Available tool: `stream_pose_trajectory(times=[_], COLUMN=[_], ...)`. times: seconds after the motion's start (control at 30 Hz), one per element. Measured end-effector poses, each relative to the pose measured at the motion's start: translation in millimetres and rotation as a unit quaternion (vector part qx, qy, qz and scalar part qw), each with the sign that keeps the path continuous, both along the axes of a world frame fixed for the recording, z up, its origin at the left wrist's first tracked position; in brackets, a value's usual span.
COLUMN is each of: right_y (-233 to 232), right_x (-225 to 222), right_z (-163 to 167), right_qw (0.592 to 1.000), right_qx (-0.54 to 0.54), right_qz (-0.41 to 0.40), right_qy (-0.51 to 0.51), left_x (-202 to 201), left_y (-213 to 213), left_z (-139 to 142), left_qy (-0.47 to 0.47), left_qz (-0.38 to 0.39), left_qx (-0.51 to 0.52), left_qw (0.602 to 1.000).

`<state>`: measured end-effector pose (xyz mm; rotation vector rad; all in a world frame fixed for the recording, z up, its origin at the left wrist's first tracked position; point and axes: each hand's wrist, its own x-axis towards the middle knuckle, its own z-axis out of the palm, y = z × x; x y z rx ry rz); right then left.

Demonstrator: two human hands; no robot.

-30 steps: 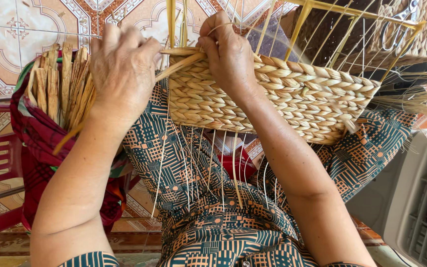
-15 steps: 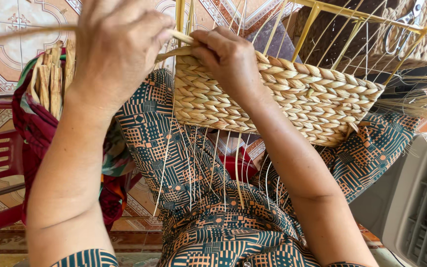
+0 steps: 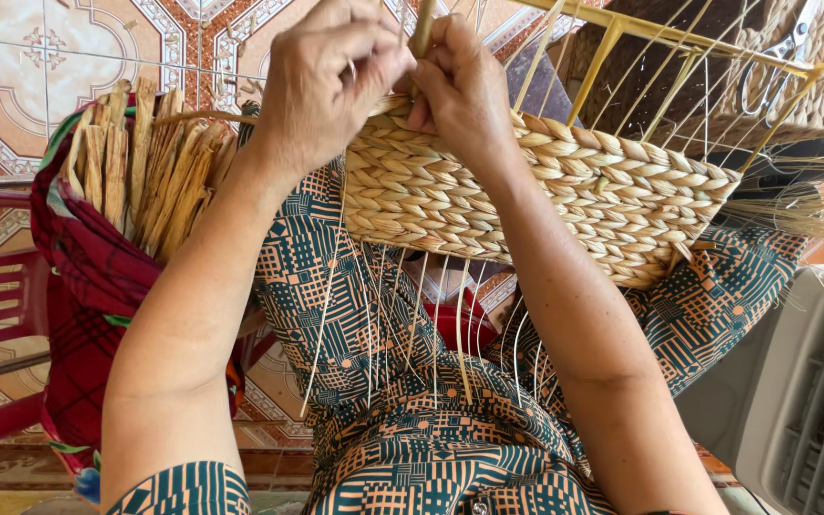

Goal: The person weaves a rectangular basket by hand, interlacing dried palm strips through a metal frame. They repeatedly pull and tuck the strips to build up the basket walls, occasionally adjusting the frame and reaching for more material from a nearby bundle.

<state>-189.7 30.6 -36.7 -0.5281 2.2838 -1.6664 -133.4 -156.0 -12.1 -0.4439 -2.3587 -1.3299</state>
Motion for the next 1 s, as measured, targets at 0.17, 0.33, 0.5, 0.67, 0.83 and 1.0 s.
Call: stream_pose_trajectory(times=[0.17, 0.33, 0.5, 0.67, 0.83, 1.0], right_y=[-14.4, -8.0, -17.6, -8.4, 9.0, -6.0], right_x=[2.4, 10.7, 10.9, 3.6, 16.2, 14.3], right_z=[-3.8, -3.7, -0.9, 13.7, 28.0, 27.0], right_qw=[0.961, 0.982, 0.982, 0.999, 0.98, 0.92], right_qx=[0.081, 0.082, 0.049, -0.011, 0.031, 0.07], right_qz=[0.037, 0.068, 0.002, 0.001, 0.024, 0.165], right_qy=[0.262, 0.156, 0.183, 0.039, 0.198, 0.348], left_x=[22.5, 39.0, 53.7, 60.2, 63.1, 72.1], left_y=[-8.9, -35.1, -31.3, -21.9, -37.6, -67.9], left_z=[-3.8, 2.1, 8.8, -3.4, -3.7, 66.0], left_qy=[0.092, -0.142, -0.109, 0.031, 0.005, 0.07], left_qz=[0.039, 0.12, 0.186, 0.112, 0.053, 0.067], left_qx=[-0.116, -0.195, -0.234, -0.28, -0.346, -0.368], left_qw=[0.988, 0.963, 0.948, 0.953, 0.937, 0.925])
